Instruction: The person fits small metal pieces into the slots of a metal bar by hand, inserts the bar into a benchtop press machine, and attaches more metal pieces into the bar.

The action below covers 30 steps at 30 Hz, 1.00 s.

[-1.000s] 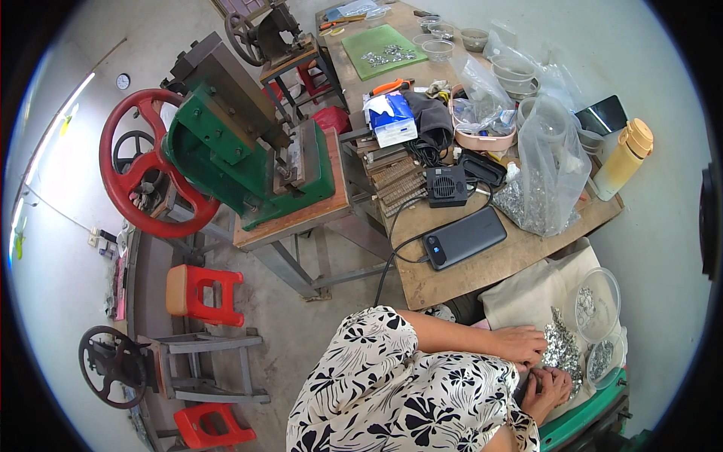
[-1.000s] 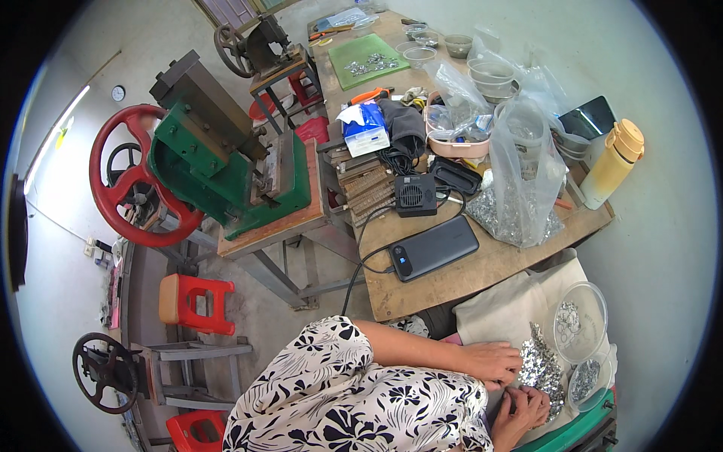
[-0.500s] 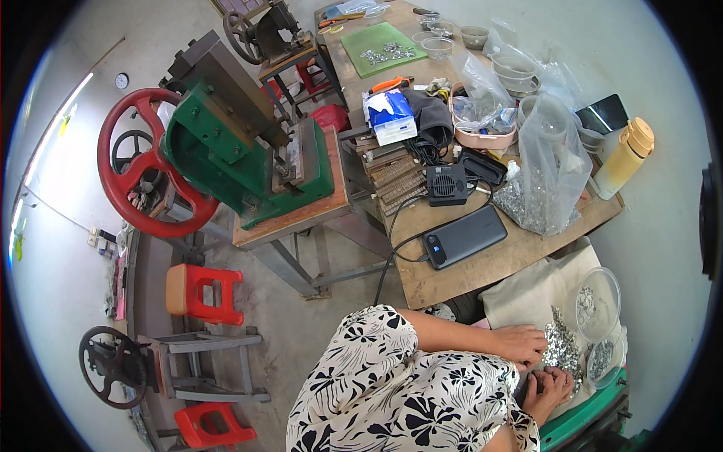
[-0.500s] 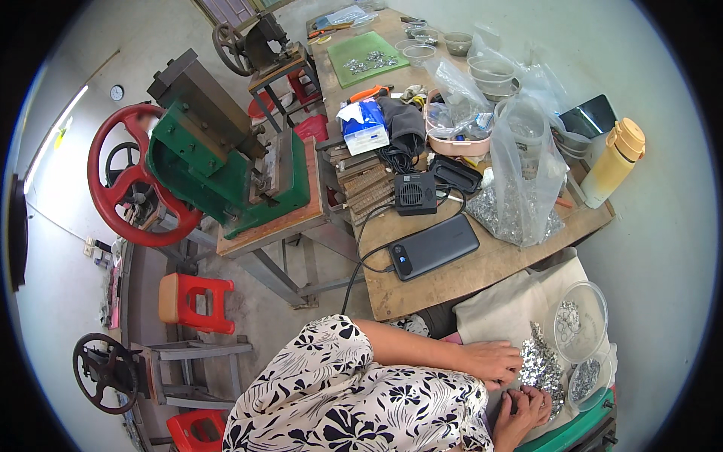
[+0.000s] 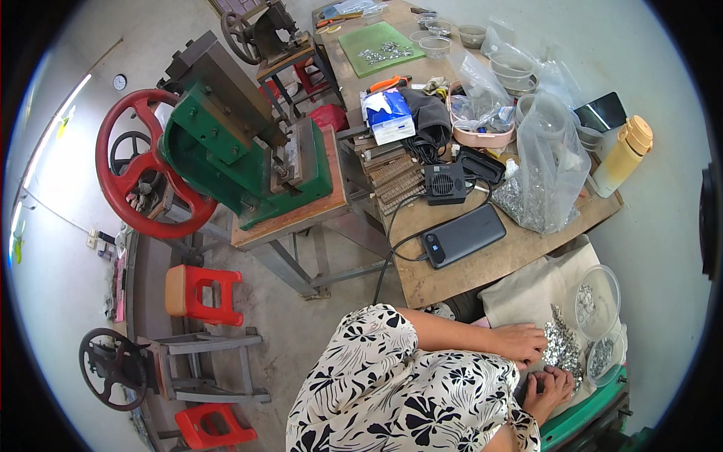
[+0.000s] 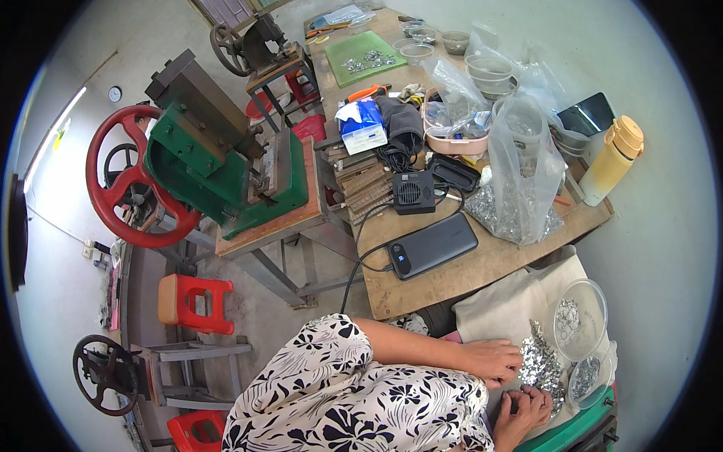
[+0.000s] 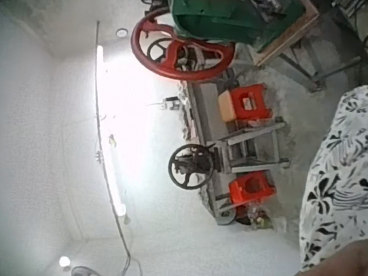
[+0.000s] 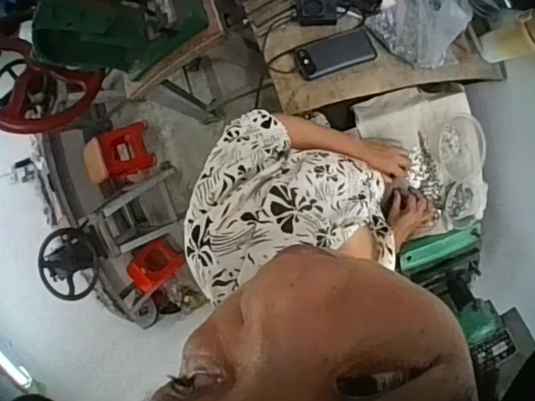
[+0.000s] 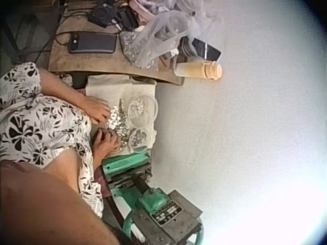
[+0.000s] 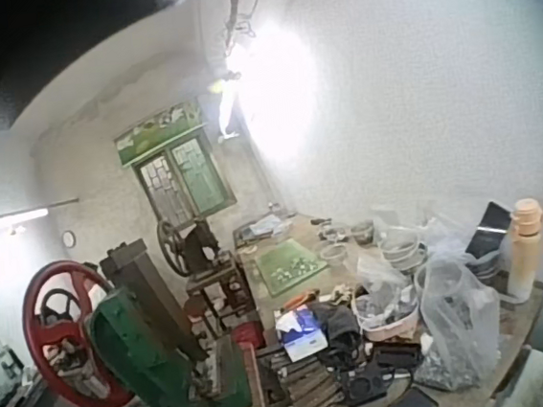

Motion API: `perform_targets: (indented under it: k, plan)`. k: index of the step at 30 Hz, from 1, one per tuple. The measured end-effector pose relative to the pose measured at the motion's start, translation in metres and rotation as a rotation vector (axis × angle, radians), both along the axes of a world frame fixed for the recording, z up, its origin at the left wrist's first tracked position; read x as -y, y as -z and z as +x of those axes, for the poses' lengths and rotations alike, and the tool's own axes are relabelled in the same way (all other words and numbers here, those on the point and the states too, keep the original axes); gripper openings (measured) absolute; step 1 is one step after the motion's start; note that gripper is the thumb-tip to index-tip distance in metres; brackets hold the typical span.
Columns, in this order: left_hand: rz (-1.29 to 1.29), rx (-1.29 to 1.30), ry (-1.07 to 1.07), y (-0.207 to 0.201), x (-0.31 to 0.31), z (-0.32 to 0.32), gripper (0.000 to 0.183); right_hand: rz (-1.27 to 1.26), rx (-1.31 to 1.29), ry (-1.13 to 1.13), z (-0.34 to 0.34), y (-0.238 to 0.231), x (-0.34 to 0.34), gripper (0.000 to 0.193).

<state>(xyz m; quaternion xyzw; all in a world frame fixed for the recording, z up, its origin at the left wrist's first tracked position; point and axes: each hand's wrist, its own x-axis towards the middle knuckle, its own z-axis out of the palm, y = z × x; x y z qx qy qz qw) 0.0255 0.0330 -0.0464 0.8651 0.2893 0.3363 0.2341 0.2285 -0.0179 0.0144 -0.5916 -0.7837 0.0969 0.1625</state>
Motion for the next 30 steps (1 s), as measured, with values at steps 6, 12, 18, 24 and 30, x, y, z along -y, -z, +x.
perform_targets:
  k: [6, 12, 18, 24, 30]
  plan:
    - [0.009, -0.004, 0.022, -0.006, -0.004, 0.004, 0.019, 0.058, 0.0, -0.015, 0.002, -0.01, 0.003, 0.014]
    - [-0.071, -0.005, 0.027, -0.02, 0.0, -0.011, 0.019, 0.016, -0.06, -0.003, -0.011, -0.023, 0.003, 0.014]
    - [-0.058, -0.071, 0.052, -0.03, 0.009, -0.013, 0.018, 0.033, -0.096, 0.098, -0.015, -0.019, 0.023, 0.014]
    - [-0.109, -0.056, 0.08, -0.023, -0.002, -0.014, 0.018, 0.083, -0.068, 0.202, -0.016, -0.018, 0.028, 0.013]
    - [-0.115, -0.027, 0.036, -0.037, -0.01, -0.014, 0.016, 0.134, -0.16, 0.344, -0.009, -0.031, 0.052, 0.015]
